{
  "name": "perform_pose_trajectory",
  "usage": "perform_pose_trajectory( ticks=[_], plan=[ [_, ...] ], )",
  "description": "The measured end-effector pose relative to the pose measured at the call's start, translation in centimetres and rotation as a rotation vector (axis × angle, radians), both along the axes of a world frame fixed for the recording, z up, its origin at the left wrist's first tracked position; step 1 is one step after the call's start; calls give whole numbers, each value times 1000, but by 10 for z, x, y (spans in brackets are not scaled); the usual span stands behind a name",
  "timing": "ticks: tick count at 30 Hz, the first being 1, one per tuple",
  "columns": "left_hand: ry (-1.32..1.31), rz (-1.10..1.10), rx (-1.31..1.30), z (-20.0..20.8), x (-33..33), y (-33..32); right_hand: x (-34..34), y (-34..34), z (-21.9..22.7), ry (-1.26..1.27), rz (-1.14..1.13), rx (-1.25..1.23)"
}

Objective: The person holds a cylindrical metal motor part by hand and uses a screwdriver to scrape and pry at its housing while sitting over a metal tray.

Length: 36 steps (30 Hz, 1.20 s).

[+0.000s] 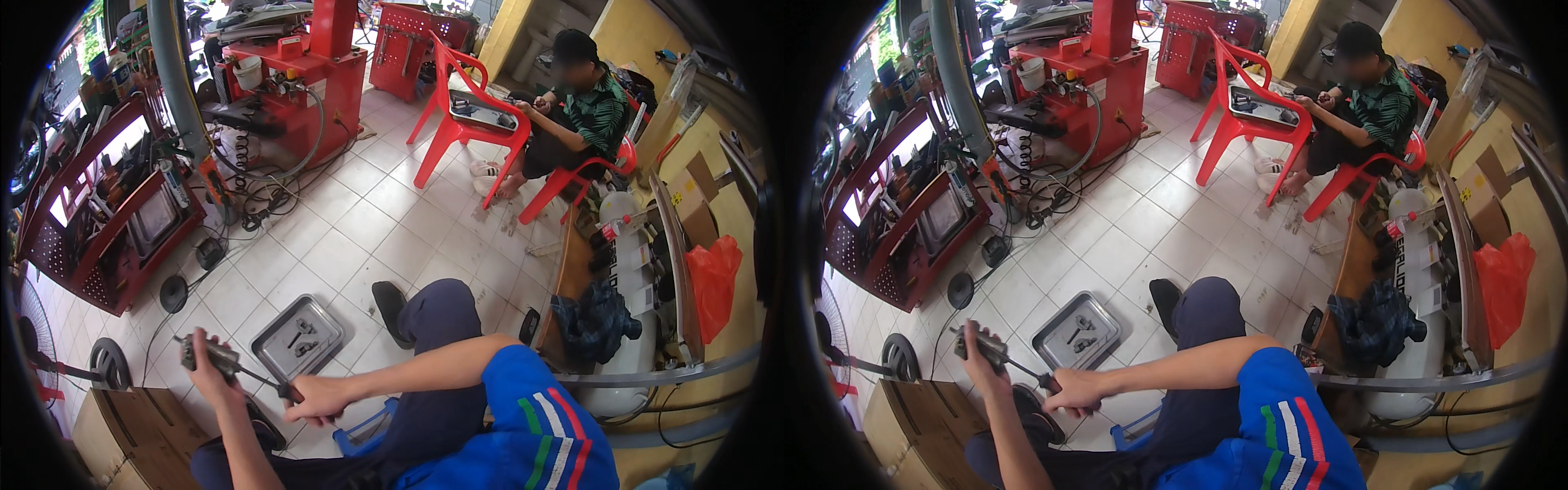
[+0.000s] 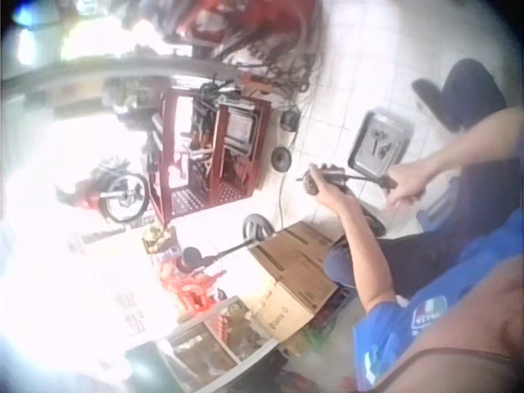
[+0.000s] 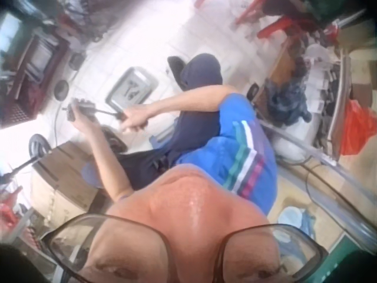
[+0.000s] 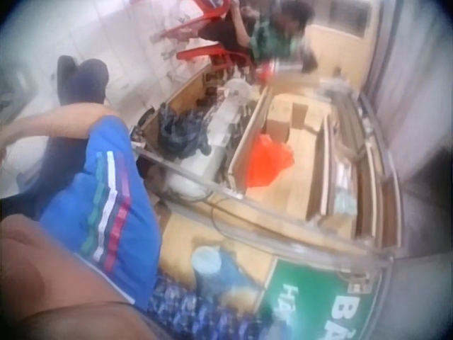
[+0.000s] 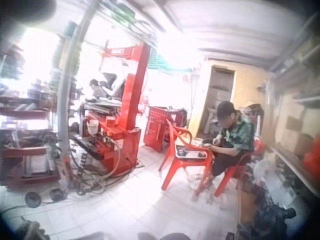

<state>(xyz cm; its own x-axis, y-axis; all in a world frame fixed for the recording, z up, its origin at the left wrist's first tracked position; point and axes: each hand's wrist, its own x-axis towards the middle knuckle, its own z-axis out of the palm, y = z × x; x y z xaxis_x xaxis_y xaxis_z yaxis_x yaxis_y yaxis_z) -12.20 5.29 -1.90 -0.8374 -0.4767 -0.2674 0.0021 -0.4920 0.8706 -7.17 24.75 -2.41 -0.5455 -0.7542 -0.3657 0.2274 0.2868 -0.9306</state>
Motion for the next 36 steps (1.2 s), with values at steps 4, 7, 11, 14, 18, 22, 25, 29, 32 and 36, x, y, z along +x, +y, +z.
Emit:
perform_pose_trajectory(
  ticks=[4,7,11,14,18,22,25,29,32,36],
  plan=[
    [11,129,7,10,-1,-20,-19,11,-8,631,-178,-102],
    [43,42,-85,11,3,-8,-17,3,-46,400,-168,-164],
    [-81,-93,-112,0,9,21,18,-9,-8,-535,103,-82],
    [-80,-64,56,11,6,19,6,-3,0,-470,54,-60],
    [-35,91,-32,14,-2,-3,-24,14,11,205,43,-78],
    [36,42,-3,15,0,6,-13,1,-4,-178,-149,-194],
    [5,-33,-15,3,5,14,2,-10,7,-514,-139,-57],
    [-51,-33,70,0,3,11,-13,-3,15,-455,-87,58],
    [5,12,71,10,2,2,-19,10,1,-73,-64,17],
    [41,-21,113,8,5,3,-21,11,5,-33,16,-4]
  ],
)
